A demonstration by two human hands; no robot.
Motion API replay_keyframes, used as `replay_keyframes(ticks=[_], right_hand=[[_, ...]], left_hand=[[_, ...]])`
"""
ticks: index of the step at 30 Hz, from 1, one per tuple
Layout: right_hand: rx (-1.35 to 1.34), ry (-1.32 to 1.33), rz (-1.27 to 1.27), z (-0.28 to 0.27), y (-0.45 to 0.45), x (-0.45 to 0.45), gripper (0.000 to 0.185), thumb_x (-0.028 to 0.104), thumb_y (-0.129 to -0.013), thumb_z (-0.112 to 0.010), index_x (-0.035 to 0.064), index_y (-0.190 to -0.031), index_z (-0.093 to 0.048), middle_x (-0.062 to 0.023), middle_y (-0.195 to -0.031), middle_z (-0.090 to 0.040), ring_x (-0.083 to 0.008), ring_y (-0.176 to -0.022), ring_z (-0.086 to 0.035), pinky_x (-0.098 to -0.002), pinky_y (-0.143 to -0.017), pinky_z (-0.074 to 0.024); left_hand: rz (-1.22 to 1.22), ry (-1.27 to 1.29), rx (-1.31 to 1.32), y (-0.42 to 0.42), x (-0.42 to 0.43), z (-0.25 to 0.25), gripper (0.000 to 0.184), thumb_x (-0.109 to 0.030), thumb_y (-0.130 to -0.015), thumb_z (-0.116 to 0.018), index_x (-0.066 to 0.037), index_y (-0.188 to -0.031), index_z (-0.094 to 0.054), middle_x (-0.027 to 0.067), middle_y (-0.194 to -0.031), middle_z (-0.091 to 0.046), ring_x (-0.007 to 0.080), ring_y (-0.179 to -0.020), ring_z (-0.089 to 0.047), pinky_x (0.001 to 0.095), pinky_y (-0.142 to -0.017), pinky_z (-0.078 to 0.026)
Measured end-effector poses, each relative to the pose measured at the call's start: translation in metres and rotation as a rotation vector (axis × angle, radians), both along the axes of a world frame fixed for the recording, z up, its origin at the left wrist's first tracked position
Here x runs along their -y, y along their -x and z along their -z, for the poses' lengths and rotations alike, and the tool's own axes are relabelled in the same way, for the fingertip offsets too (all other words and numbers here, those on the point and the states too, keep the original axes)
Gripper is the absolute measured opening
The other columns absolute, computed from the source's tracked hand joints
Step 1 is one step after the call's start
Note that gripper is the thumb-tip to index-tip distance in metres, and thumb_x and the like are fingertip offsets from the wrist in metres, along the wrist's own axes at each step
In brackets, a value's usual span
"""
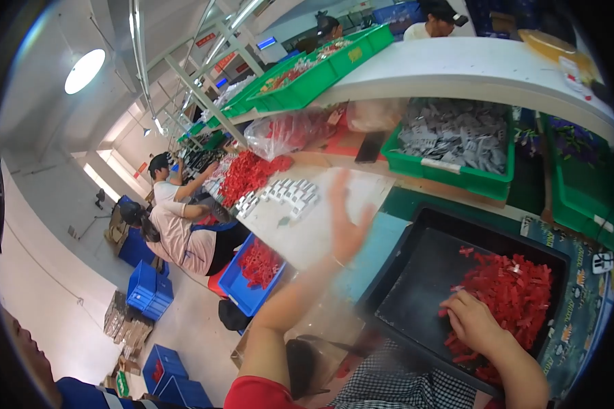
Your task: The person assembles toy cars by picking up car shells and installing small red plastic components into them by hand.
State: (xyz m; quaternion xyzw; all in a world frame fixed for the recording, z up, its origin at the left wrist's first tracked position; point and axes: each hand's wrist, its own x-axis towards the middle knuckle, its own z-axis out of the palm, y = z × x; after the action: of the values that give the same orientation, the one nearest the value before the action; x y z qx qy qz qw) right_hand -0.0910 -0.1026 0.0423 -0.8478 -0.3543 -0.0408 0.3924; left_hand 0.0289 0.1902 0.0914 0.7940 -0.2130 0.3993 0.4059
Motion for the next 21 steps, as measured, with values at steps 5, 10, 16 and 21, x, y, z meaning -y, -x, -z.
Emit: replay_keyframes(ticks=[5,10,16,21], right_hand=[[0.015,-0.127,0.036,0.001,-0.009,0.011,0.010,0.001,-0.084,-0.055,0.0033,-0.094,-0.057,-0.0152,-0.093,-0.057,-0.0347,-0.084,-0.059,-0.0397,-0.072,-0.0498],[0.031,-0.192,0.066,0.001,-0.014,0.019,0.011,-0.001,-0.082,-0.057,0.0026,-0.092,-0.058,-0.0149,-0.091,-0.057,-0.0319,-0.073,-0.063,-0.0370,-0.065,-0.0521],[0.063,-0.172,0.068,0.006,-0.015,0.017,0.016,-0.003,-0.072,-0.063,0.0038,-0.085,-0.057,-0.0122,-0.090,-0.055,-0.0313,-0.083,-0.060,-0.0371,-0.069,-0.0511],[0.153,-0.037,0.182,0.012,-0.014,0.021,0.012,0.001,-0.069,-0.066,0.0061,-0.079,-0.060,-0.0094,-0.089,-0.054,-0.0302,-0.088,-0.058,-0.0383,-0.075,-0.0489]], left_hand=[[-0.172,0.444,0.087,-0.009,-0.058,-0.083,0.053,-0.006,-0.087,-0.052,0.002,-0.136,-0.032,0.0182,-0.135,-0.039,0.0270,-0.122,-0.041,0.0358,-0.103,-0.031],[-0.191,-0.081,0.087,0.040,-0.015,-0.069,0.055,0.000,-0.083,-0.055,-0.001,-0.134,-0.036,0.0144,-0.133,-0.043,0.0277,-0.121,-0.043,0.0361,-0.098,-0.038],[0.359,-0.380,0.059,0.093,0.070,-0.022,0.044,0.004,-0.075,-0.058,-0.003,-0.118,-0.050,0.0181,-0.126,-0.045,0.0375,-0.119,-0.042,0.0438,-0.103,-0.032],[0.534,-0.642,-0.177,0.113,0.088,0.069,0.057,-0.010,-0.079,-0.063,-0.010,-0.131,-0.041,0.0192,-0.138,-0.034,0.0389,-0.127,-0.033,0.0479,-0.106,-0.027]])
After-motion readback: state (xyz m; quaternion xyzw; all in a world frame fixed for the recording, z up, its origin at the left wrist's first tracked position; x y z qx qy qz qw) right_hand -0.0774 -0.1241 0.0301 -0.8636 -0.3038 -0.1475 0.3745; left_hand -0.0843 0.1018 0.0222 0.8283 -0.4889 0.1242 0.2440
